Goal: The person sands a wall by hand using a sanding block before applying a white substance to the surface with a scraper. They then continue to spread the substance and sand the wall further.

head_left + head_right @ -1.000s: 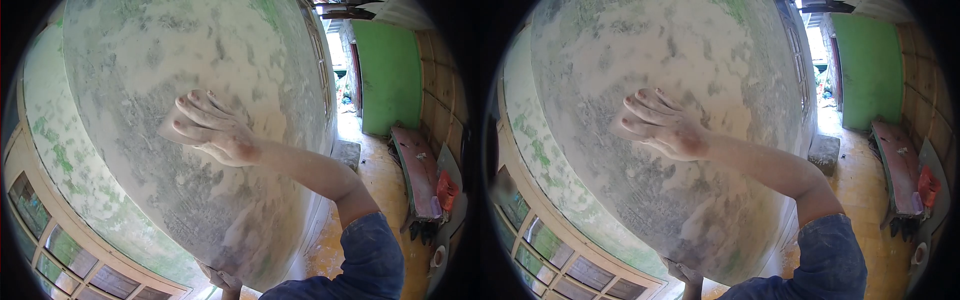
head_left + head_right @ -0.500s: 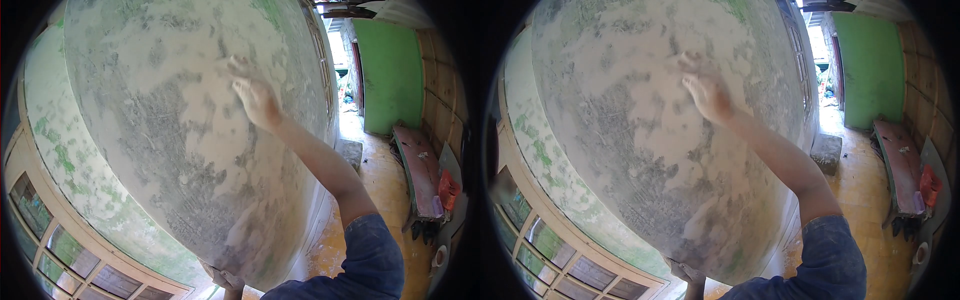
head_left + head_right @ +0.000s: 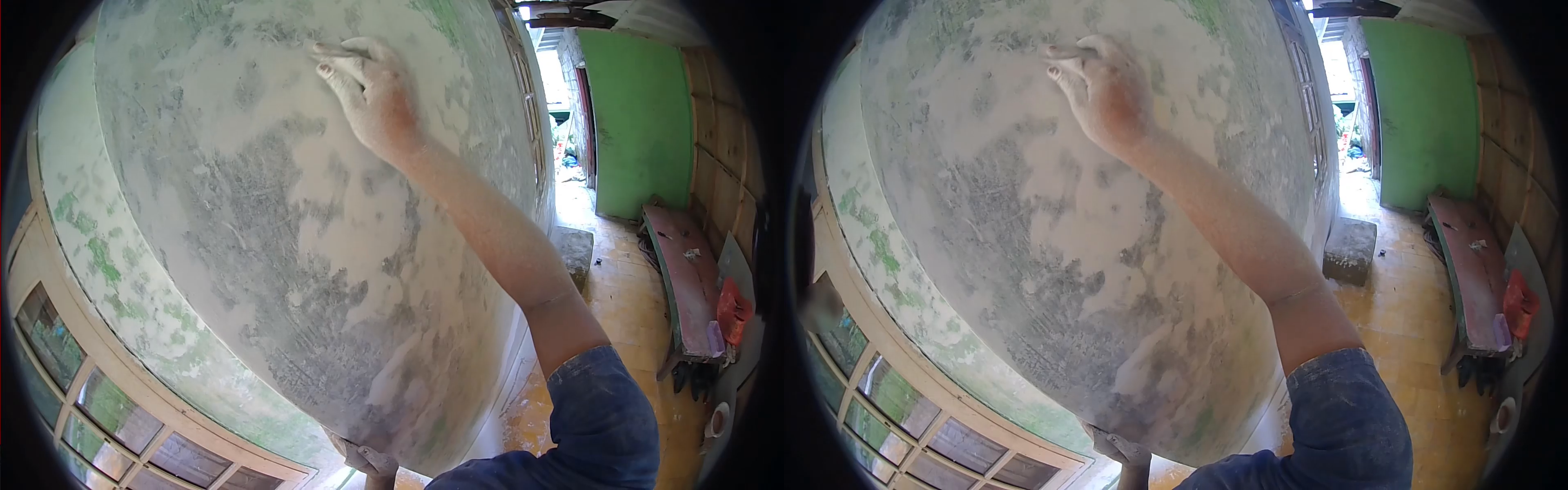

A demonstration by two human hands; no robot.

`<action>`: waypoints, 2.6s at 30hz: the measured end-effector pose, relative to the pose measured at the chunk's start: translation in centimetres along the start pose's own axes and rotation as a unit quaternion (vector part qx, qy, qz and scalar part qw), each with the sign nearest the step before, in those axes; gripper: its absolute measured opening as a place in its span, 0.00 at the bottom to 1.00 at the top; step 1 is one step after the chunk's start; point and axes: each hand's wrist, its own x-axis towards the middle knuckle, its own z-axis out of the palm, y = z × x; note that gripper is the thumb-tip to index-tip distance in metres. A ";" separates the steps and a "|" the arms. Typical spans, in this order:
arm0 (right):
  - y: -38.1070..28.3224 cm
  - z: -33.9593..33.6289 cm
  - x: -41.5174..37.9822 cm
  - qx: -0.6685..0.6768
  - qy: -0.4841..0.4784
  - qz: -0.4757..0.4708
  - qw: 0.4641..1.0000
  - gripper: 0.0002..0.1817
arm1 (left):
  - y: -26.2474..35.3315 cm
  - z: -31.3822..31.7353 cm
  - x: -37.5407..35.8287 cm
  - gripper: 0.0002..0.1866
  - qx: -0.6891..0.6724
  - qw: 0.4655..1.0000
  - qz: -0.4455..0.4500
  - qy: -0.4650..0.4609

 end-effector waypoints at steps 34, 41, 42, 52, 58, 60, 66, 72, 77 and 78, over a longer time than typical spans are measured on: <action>3.3 -1.1 -2.0 -0.021 -0.031 -0.115 0.993 0.16 | -5.1 -3.9 -3.9 0.45 -0.056 0.987 -0.130 -0.071; 1.2 -2.4 -4.6 0.020 -0.085 -0.063 0.994 0.16 | 1.2 0.0 0.4 0.40 -0.061 0.995 -0.063 -0.045; 1.7 -2.4 -4.2 0.021 -0.077 -0.091 0.993 0.15 | 1.3 0.0 0.4 0.41 -0.048 0.995 -0.075 -0.051; 0.7 -2.4 -4.8 0.008 -0.076 -0.064 0.995 0.15 | 1.9 0.9 1.1 0.39 -0.025 0.999 -0.021 0.036; 4.4 -1.1 0.6 -0.064 -0.070 -0.111 0.989 0.15 | 0.1 -0.4 -0.1 0.38 0.094 0.994 0.023 0.042; 3.0 -0.7 -0.9 -0.030 -0.066 -0.099 0.992 0.14 | 0.2 -0.1 -0.2 0.38 0.060 0.997 0.021 0.042; 2.8 -1.9 -3.8 0.039 -0.112 -0.141 0.983 0.16 | 1.2 -0.2 0.6 0.39 0.042 0.999 0.014 0.009; -0.8 -0.9 -3.2 0.036 -0.041 -0.098 0.994 0.19 | 1.1 -0.1 0.0 0.39 -0.036 0.998 -0.043 -0.005; 3.2 0.0 -0.4 -0.008 -0.061 -0.243 0.968 0.18 | 2.0 -0.2 1.0 0.40 -0.018 0.998 -0.036 -0.055; 3.8 0.3 0.5 -0.018 -0.040 -0.190 0.981 0.19 | 2.1 -0.1 1.1 0.39 -0.019 0.998 -0.027 -0.057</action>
